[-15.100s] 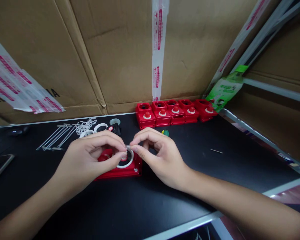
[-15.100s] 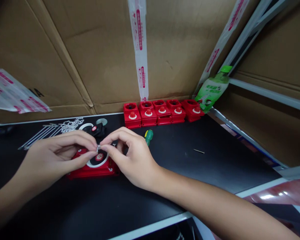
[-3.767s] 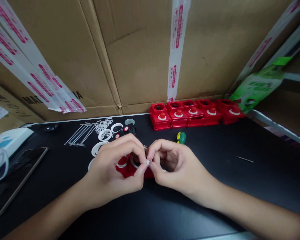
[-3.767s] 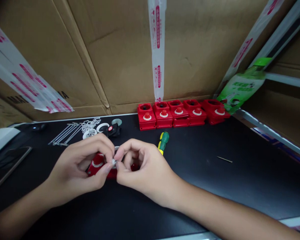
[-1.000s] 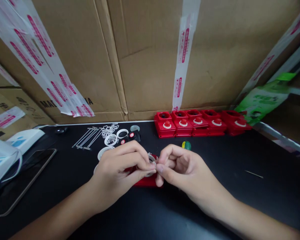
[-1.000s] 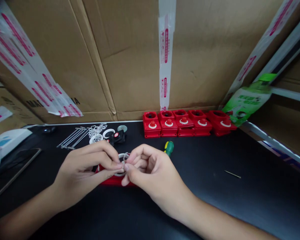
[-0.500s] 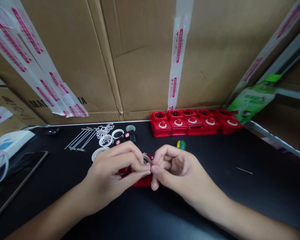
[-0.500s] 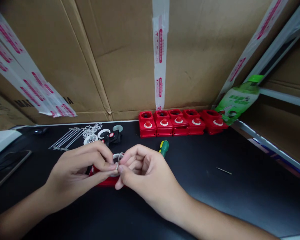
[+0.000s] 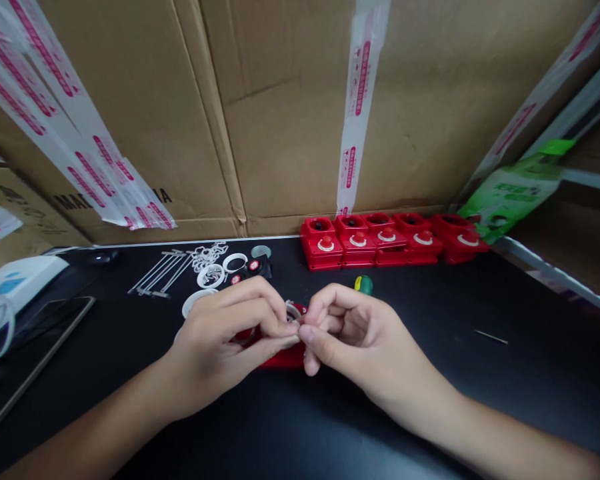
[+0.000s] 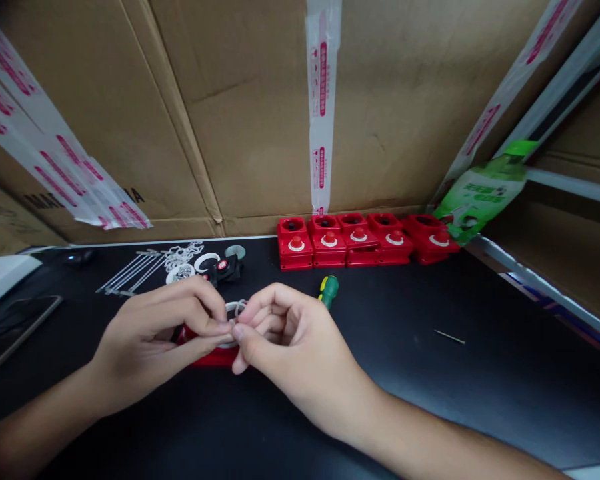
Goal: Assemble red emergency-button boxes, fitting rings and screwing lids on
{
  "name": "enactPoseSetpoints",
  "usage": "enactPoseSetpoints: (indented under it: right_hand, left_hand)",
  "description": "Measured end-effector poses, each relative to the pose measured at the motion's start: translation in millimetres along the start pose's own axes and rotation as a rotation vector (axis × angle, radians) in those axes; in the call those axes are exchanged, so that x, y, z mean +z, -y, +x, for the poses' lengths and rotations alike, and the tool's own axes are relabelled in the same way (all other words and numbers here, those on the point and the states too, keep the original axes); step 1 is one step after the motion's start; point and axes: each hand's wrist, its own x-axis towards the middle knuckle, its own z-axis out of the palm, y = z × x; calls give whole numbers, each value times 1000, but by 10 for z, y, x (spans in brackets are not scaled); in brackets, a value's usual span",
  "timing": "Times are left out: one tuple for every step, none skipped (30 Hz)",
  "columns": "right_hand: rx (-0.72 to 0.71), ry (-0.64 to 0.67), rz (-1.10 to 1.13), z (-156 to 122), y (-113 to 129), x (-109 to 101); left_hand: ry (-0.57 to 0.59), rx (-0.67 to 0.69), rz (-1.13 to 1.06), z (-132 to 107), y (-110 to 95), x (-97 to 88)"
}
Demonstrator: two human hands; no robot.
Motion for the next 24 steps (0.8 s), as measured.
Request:
enactPoseSetpoints:
  right_hand:
    - [0, -3, -2, -4, -2, 4]
    - [1, -4, -4, -11, -5, 10]
    - [0, -9, -6, -18, -11, 17]
    - [-4, -13, -7, -26, -19, 25]
    - [-12, -22, -12, -33, -30, 34]
    - [-24, -37, -25, -38, -44, 42]
    - [-40, -55, -45, -42, -58, 49]
    - [-60, -77, -68, -42, -74, 54]
    - [-78, -96, -91, -40, -90, 56]
    - [-92, -107, -107, -35, -104, 55]
    - [-102, -112, -115, -29, -116, 52]
    - [-107, -110, -115, -23, -126, 47]
    - [-108, -104, -111, -17, -134, 42]
    - [-110, -99, -104, -13, -140, 37]
    - [-113, -95, -99, -12, -145, 34]
    - [-116, -96, -96, -13, -148, 34]
    - [-119, -101, -92, -16, -151, 37]
    - [-121, -106, -89, -20, -154, 41]
    - [-121, -109, -87, -23, -157, 46]
    - [-122, -114, -85, -25, -162, 51]
    - [-123, -117, -80, -23, -168, 54]
    - [-123, -118, -71, -19, -175, 55]
    - [-121, -120, -60, -11, -182, 53]
    - [-116, -119, -46, -1, -190, 48]
  left_hand:
    - [-1, 2, 3, -3, -2, 0]
    - [-4, 3, 5, -6, -4, 1]
    - [-5, 3, 7, -9, -6, 3]
    - [-2, 3, 9, -10, -8, 7]
    - [3, 4, 11, -12, -11, 11]
    - [9, 8, 14, -12, -15, 16]
    - [15, 13, 16, -13, -19, 21]
    - [21, 18, 18, -13, -24, 27]
    - [25, 23, 18, -12, -29, 32]
    - [30, 26, 17, -12, -33, 36]
    - [34, 25, 17, -13, -37, 40]
    - [39, 22, 16, -13, -39, 43]
    - [42, 17, 15, -14, -41, 47]
    - [44, 13, 14, -15, -42, 51]
    - [42, 11, 13, -15, -43, 56]
    - [40, 11, 13, -15, -44, 61]
    - [37, 15, 12, -14, -45, 67]
    - [34, 20, 10, -13, -46, 72]
    - [32, 20, 6, -13, -46, 77]
    - [33, 15, 1, -14, -46, 80]
    - [34, 6, -6, -16, -44, 82]
    - [36, -8, -12, -19, -41, 84]
    - [38, -26, -14, -23, -38, 85]
    - [40, -49, -12, -27, -34, 85]
